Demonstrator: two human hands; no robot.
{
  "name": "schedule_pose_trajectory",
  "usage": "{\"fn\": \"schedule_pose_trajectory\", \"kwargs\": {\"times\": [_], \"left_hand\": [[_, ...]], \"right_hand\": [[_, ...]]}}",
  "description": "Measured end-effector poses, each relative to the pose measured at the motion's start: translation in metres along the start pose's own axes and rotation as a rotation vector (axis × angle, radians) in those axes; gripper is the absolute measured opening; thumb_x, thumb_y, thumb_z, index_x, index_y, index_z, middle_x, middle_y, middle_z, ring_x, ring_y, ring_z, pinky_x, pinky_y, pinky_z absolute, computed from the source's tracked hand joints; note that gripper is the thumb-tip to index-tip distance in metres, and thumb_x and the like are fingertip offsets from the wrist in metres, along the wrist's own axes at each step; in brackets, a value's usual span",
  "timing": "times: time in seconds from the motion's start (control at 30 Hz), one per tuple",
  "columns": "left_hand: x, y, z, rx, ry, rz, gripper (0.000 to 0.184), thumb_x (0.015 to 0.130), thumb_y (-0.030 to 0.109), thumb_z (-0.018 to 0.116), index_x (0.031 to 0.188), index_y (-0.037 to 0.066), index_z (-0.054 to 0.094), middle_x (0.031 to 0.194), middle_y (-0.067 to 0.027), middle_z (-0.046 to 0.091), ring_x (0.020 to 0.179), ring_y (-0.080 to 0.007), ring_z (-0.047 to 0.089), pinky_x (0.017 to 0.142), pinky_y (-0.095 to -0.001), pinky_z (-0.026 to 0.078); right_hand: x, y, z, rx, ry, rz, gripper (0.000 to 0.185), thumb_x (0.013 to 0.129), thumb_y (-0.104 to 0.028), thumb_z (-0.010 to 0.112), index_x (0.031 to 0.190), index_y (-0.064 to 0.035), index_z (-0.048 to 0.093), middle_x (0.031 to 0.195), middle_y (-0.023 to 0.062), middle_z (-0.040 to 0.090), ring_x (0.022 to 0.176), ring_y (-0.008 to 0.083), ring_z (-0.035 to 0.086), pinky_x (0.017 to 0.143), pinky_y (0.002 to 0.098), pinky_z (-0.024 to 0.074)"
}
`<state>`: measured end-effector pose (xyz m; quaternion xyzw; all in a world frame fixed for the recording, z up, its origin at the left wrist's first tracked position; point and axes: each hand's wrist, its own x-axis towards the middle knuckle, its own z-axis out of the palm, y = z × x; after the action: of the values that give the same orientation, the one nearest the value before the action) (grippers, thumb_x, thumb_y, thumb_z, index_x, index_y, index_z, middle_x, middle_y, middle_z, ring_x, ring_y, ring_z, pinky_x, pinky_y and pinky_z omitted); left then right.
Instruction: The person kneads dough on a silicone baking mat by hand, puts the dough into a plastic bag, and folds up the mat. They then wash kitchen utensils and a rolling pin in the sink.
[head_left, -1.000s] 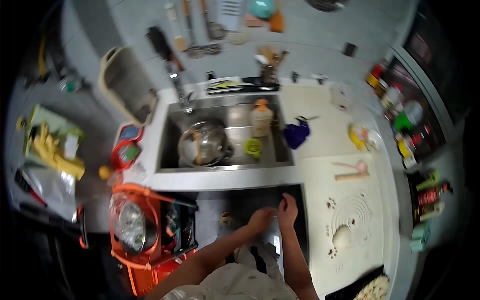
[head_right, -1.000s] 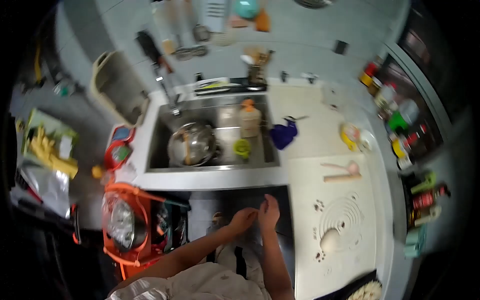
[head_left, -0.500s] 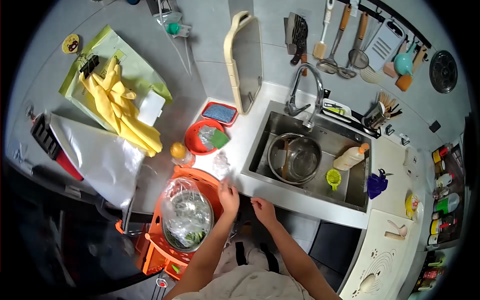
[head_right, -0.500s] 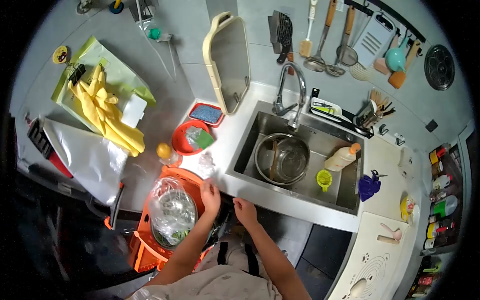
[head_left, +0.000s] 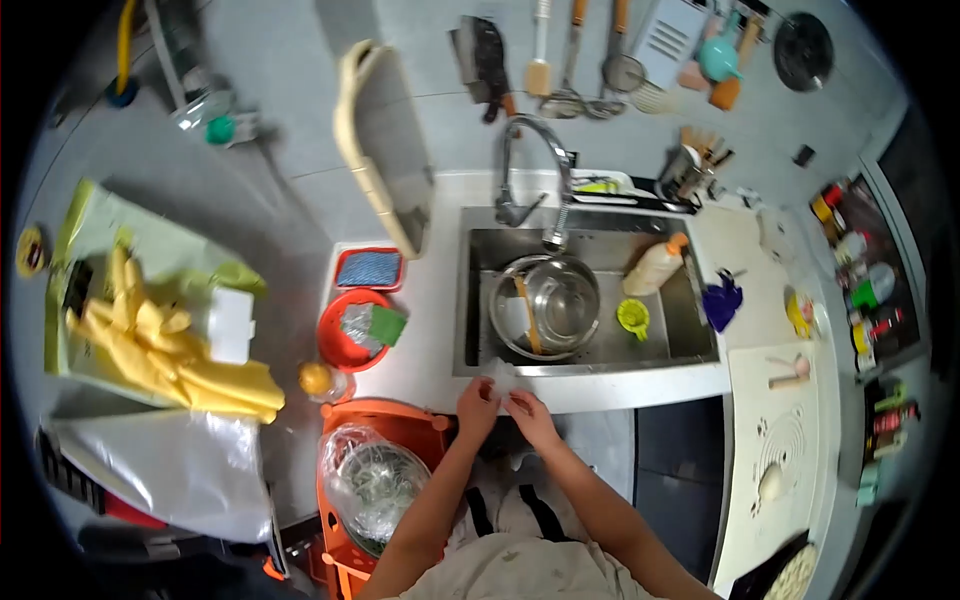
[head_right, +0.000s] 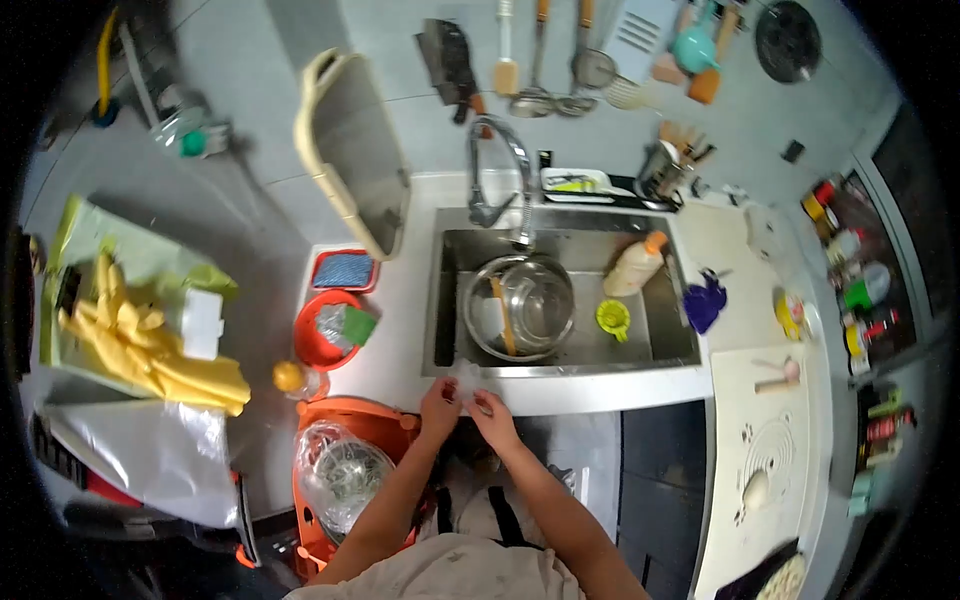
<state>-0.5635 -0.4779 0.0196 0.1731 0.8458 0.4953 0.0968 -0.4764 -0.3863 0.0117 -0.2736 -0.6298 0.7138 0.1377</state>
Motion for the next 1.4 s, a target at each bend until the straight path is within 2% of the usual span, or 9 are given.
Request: {"fn": "schedule_pose_trajectory", "kwargs": {"times": [0.2, 0.37, 0.63, 0.9, 1.0, 1.03, 1.13, 1.2, 1.4], "left_hand": [[-0.034, 0.034, 0.074, -0.658, -0.465, -0.203, 0.021, 0.072, 0.002, 0.067, 0.086, 0.006, 0.052, 0.082, -0.0017, 0.056, 0.077, -0.0069, 0.05, 0.068, -0.0221, 0.043], [-0.053, 0.072, 0.13, -1.434, -0.826, -0.64, 0.008, 0.084, 0.005, 0.054, 0.089, 0.009, 0.057, 0.099, -0.0082, 0.06, 0.096, -0.0221, 0.057, 0.087, -0.0364, 0.045], [-0.159, 0.162, 0.259, -0.99, -1.352, -0.633, 0.014, 0.085, 0.006, 0.055, 0.099, 0.007, 0.055, 0.099, -0.005, 0.057, 0.094, -0.0172, 0.055, 0.083, -0.0327, 0.045], [-0.279, 0.2, 0.371, -1.111, -1.427, -0.892, 0.013, 0.085, 0.01, 0.054, 0.095, 0.013, 0.061, 0.093, -0.0047, 0.058, 0.085, -0.0189, 0.056, 0.076, -0.0292, 0.046], [-0.307, 0.231, 0.399, -1.145, -1.603, -1.001, 0.014, 0.087, 0.013, 0.051, 0.095, 0.016, 0.062, 0.09, -0.0036, 0.058, 0.074, -0.0138, 0.053, 0.066, -0.025, 0.045], [-0.307, 0.226, 0.417, -1.229, -1.725, -1.051, 0.014, 0.089, 0.014, 0.049, 0.095, 0.017, 0.062, 0.089, -0.0033, 0.058, 0.071, -0.0118, 0.051, 0.064, -0.0238, 0.043], [-0.304, 0.256, 0.447, -1.369, -1.927, -1.054, 0.013, 0.09, 0.016, 0.048, 0.093, 0.013, 0.061, 0.078, 0.0031, 0.055, 0.064, -0.01, 0.049, 0.055, -0.0214, 0.038], [-0.303, 0.288, 0.456, -0.894, -1.491, -1.204, 0.018, 0.087, 0.011, 0.049, 0.101, 0.006, 0.059, 0.088, 0.0026, 0.058, 0.067, -0.0089, 0.05, 0.054, -0.0194, 0.037], [-0.306, 0.331, 0.502, -0.447, -2.136, -0.373, 0.042, 0.075, -0.003, 0.047, 0.118, -0.002, 0.051, 0.105, -0.0019, 0.06, 0.068, -0.0053, 0.048, 0.055, -0.0167, 0.037]], "right_hand": [[-0.019, 0.004, -0.088, 0.49, 0.273, 0.374, 0.01, 0.085, -0.007, 0.054, 0.091, -0.0018, 0.059, 0.084, 0.0058, 0.062, 0.078, 0.0137, 0.06, 0.067, 0.0237, 0.0493], [-0.069, -0.008, -0.164, 0.881, 0.449, 0.261, 0.014, 0.086, -0.011, 0.053, 0.096, -0.0028, 0.057, 0.089, 0.0067, 0.06, 0.077, 0.0156, 0.061, 0.068, 0.025, 0.051], [-0.192, -0.004, -0.316, 0.99, 0.401, 0.225, 0.022, 0.089, -0.02, 0.049, 0.106, -0.0066, 0.054, 0.099, 0.0076, 0.06, 0.087, 0.0169, 0.06, 0.074, 0.0293, 0.0505], [-0.318, 0.031, -0.437, 1.418, 0.74, -0.121, 0.031, 0.09, -0.02, 0.036, 0.104, -0.0003, 0.055, 0.099, 0.0116, 0.062, 0.089, 0.0213, 0.06, 0.076, 0.033, 0.0513], [-0.356, 0.088, -0.469, 1.655, 0.342, -0.245, 0.031, 0.09, -0.021, 0.037, 0.105, 0.0, 0.055, 0.093, 0.0093, 0.062, 0.081, 0.0193, 0.061, 0.078, 0.0337, 0.0505], [-0.361, 0.013, -0.462, 1.502, 0.862, 0.018, 0.035, 0.091, -0.027, 0.039, 0.106, -0.0007, 0.054, 0.08, 0.0043, 0.062, 0.058, 0.0132, 0.057, 0.067, 0.0309, 0.0516], [-0.408, 0.045, -0.489, 1.608, 0.21, -0.523, 0.036, 0.09, -0.035, 0.041, 0.105, -0.0063, 0.057, 0.076, 0.0013, 0.063, 0.054, 0.0105, 0.053, 0.057, 0.0275, 0.0499], [-0.422, 0.035, -0.498, 1.465, 0.586, -0.352, 0.032, 0.089, -0.034, 0.047, 0.107, -0.0091, 0.055, 0.064, -0.0034, 0.056, 0.046, 0.0078, 0.043, 0.05, 0.0228, 0.0435], [-0.379, -0.004, -0.536, 0.621, 1.246, 0.22, 0.033, 0.082, -0.031, 0.059, 0.105, -0.0075, 0.053, 0.09, 0.0019, 0.056, 0.068, 0.0076, 0.05, 0.06, 0.0238, 0.0453]]}}
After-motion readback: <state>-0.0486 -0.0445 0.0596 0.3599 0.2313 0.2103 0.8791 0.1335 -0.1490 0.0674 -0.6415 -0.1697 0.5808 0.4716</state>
